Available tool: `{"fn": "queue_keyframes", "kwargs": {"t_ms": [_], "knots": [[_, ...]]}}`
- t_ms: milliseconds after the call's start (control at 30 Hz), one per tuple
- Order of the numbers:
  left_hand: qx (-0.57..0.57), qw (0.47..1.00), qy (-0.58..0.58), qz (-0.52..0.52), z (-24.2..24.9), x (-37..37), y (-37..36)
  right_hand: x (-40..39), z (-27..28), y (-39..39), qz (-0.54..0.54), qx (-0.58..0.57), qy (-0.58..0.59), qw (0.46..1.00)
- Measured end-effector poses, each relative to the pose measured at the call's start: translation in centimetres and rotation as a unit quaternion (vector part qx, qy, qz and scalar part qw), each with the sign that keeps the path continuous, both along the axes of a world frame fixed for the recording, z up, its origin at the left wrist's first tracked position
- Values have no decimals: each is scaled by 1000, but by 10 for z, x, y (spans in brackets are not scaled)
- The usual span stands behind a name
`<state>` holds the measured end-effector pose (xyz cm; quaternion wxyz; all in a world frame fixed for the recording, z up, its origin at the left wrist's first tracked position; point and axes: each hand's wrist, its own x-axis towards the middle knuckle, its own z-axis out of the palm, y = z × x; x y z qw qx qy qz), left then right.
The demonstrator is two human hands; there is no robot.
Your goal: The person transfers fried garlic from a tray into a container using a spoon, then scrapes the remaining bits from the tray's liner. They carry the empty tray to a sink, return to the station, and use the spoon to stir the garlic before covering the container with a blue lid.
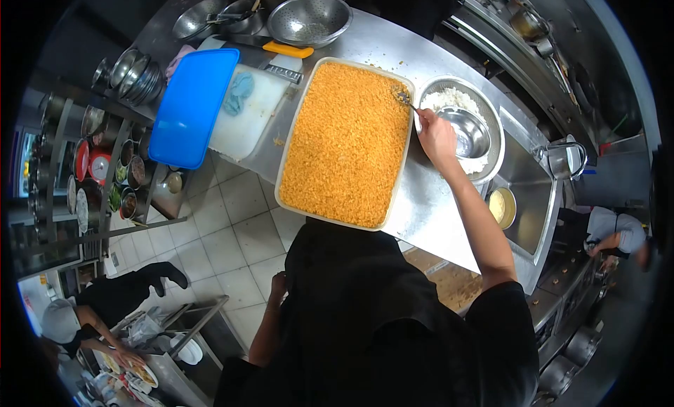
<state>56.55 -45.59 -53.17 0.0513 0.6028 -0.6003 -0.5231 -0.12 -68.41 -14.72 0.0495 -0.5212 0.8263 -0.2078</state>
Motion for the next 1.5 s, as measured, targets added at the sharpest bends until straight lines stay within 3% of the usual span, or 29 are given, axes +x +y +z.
{"fn": "queue_keyframes", "kwargs": {"t_ms": [33, 133, 200, 233, 267, 333, 367, 433, 500, 567, 633, 700, 833, 900, 933, 1000, 1033, 1133, 1167, 1233, 1267, 1367, 1500], "knots": [[41, 993, 65, 94, -17, 6, 7, -2, -1, 0, 13, -21, 55, 998], [-3, 996, 60, 64, -27, 12, 6, 3, 13, -3, 19, 51, 77, 996], [40, 995, 60, 76, 41, -12, -13, 5, 21, 0, 21, 38, 45, 998], [62, 993, 59, 82, 98, -35, -30, 7, 23, 1, 25, 27, 12, 999], [61, 992, 60, 89, 94, -34, -31, 1, 13, 2, 22, -22, -12, 999], [222, 913, 196, 281, 83, -30, -29, -1, 9, -3, 3, 1, 22, 1000], [221, 911, 196, 288, 86, -31, -29, 3, 14, -5, -8, 22, 49, 999], [98, 989, 38, 102, 100, -34, -34, 9, 9, -12, 16, 40, 87, 995], [125, 984, 63, 114, 99, -29, -33, 13, -7, -18, 49, 30, 84, 995], [227, 925, 129, 277, 97, -31, -37, 21, -16, -18, 109, -2, 107, 988], [220, 934, 124, 252, 104, -33, -38, 50, 1, -11, 190, 12, 60, 980], [232, 921, 157, 272, 105, -34, -38, 68, 11, 2, 267, 87, 87, 956], [215, 931, 122, 271, 105, -42, -27, 94, 7, 36, 362, 38, 49, 930], [147, 971, 39, 183, 117, -52, -26, 103, 13, 49, 390, 58, 11, 919], [150, 970, 38, 188, 102, -45, -18, 106, 17, 55, 401, 68, -13, 913], [-19, 999, 23, 21, 52, -25, 1, 107, 19, 61, 432, 71, -12, 899], [-15, 999, 21, 24, 62, -28, 3, 107, 20, 64, 459, 71, -8, 886], [164, 965, 49, 199, 113, -51, -17, 100, 23, 51, 481, 44, 73, 873], [166, 965, 49, 199, 118, -54, -19, 92, 17, 40, 474, 6, 102, 875], [227, 919, 107, 304, 124, -55, -22, 86, 26, 18, 446, -49, 124, 885], [214, 925, 120, 291, 120, -52, -20, 77, 17, 6, 423, -85, 114, 895], [207, 922, 130, 300, 119, -49, -19, 77, 12, -20, 286, -39, 101, 952], [207, 923, 108, 307, 116, -48, -14, 99, -2, -24, 245, 0, 35, 969]]}}
